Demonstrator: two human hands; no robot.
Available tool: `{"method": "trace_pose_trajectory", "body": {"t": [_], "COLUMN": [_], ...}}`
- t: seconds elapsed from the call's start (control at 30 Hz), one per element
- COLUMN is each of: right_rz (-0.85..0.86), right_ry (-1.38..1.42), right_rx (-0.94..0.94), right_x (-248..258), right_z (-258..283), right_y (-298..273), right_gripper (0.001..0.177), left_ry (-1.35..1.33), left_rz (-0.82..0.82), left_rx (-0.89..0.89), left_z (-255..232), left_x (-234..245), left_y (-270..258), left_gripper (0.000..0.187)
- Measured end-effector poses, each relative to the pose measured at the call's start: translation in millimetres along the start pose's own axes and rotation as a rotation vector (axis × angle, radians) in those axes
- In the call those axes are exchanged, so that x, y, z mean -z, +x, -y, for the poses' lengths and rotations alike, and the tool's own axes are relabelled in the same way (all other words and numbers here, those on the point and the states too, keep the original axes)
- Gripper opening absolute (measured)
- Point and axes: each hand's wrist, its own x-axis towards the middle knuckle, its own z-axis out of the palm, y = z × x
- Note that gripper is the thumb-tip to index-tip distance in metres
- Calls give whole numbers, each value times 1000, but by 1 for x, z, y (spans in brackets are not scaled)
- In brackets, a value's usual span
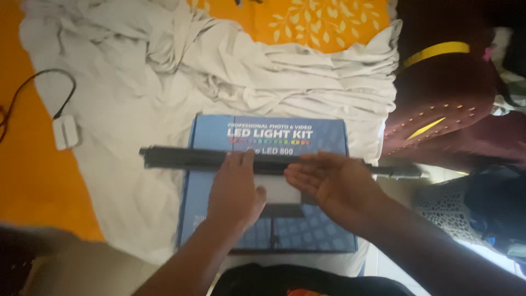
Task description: The person unfolds and extends a tripod stand, then opens a box labeled LED LIGHT KIT and removes a rectangular LED light panel. The person handles the tripod and light panel, inspecting the panel's mounting points.
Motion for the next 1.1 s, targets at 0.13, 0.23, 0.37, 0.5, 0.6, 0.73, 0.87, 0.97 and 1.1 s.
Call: {"method": "trace_pose_trajectory", "body": {"t": [0.13, 0.23, 0.37, 0.5, 0.6, 0.73, 0.87, 0.97, 1.1], "right_rz": [-42, -67, -95, -135, -157, -254, -209, -286, -330], "right_ry": [-35, -40, -48, -78, -88, -142, -202, -199, 8], "right_rx": [-43, -79, -104, -120, -149, -198, -217, -307, -248], "right_x": [-1, -4, -10, -14, -11, 2, 25, 37, 35], "right_z": [0, 4, 11, 13, 11, 4, -6, -15, -19], "right_y": [12, 16, 22, 26, 29, 36, 37, 28, 12], "right_gripper": [43, 45, 48, 49, 51, 55, 65, 66, 41], "left_ry": [140, 242, 298, 288, 327, 235, 216, 209, 201], "left_rz": [-61, 31, 137, 142, 115, 194, 357, 370, 381], "left_rx": [-171, -220, -211, -248, -296, -269, -180, -112, -48], "left_z": [10, 11, 13, 18, 22, 22, 11, -3, -20], "left_x": [-11, -17, -20, -21, -22, -20, -12, -1, 18], "left_y": [24, 41, 53, 62, 65, 65, 60, 52, 49], "left_gripper": [86, 80, 60, 48, 26, 28, 33, 32, 35]}}
